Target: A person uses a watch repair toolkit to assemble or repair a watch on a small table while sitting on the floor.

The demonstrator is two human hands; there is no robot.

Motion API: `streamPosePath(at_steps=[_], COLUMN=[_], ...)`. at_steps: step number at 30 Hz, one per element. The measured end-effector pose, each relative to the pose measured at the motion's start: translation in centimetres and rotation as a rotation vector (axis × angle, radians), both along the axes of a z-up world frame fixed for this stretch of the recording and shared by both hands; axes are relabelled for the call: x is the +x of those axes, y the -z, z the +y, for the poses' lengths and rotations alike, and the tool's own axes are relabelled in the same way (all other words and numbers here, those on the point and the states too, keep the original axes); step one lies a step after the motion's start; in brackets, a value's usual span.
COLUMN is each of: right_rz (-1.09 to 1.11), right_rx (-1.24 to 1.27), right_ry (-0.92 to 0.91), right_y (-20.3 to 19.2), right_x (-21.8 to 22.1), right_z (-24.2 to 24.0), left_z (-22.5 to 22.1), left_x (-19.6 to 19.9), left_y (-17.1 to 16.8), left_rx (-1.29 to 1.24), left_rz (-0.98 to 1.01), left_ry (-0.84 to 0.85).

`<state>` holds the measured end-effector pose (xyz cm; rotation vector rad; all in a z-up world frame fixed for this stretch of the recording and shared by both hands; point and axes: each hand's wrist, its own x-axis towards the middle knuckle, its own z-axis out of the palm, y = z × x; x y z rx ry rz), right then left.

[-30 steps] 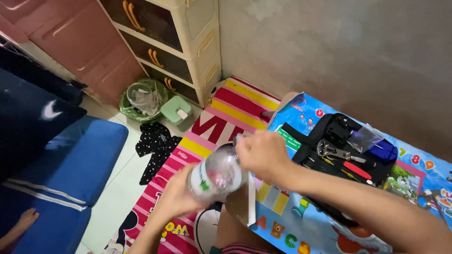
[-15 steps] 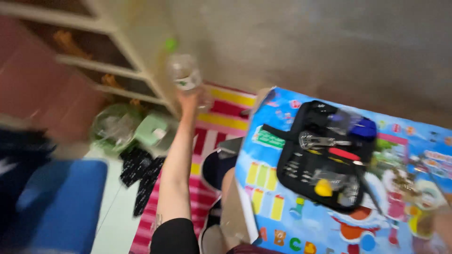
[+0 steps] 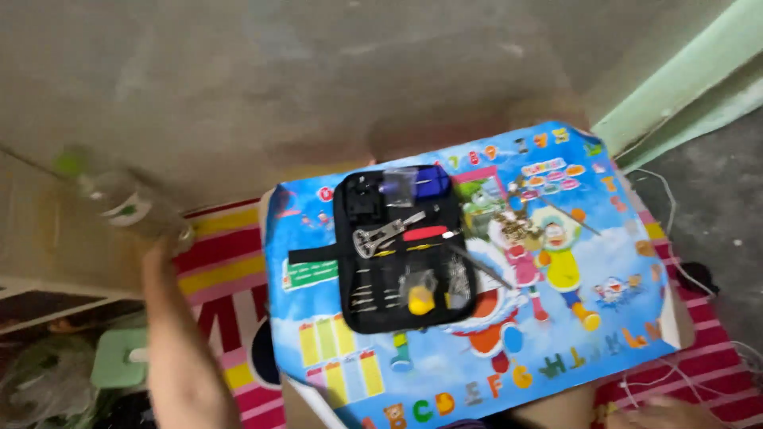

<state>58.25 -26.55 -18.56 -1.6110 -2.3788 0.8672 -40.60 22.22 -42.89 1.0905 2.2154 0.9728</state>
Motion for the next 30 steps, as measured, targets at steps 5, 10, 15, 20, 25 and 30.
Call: streamPosePath(at_steps=[5,10,15,20,25,30], right_rz=[-0.019,-0.307,-0.084,-0.254,0.074,0.061], right_rx=[-0.217,-0.256,0.028,0.947,1.339,1.342], right_ry=[-0.128,-0.014,-0.122,-0.560,-0.798,-0.769], right_y=[-3.4,-5.0,-3.2,-1.9,1.2,2.0], right_x=[-18.3,-19.7,-20.4,-24.0,-25.7,-24.2], right_z=[7.8,11.4,18.3,26.5,30.3,29.9], left_z=[-3.6,-8.2,-15.0,-20.0,-21.1,-21.1], left_x=[1.9,8.6,23.9,36.7,42.5,42.9], left_y=[-8.2,-22.4,-37.6,-43.9,-40.5,-33.0], left_rx=[-0.494,-0.404,-0.133,-0.048,0.069,-0.018], left_rz=[-0.010,0.355,0.631,0.702,0.254,0.153], left_ry=[0.011,0.371,0.456,0.694,1.449,1.392])
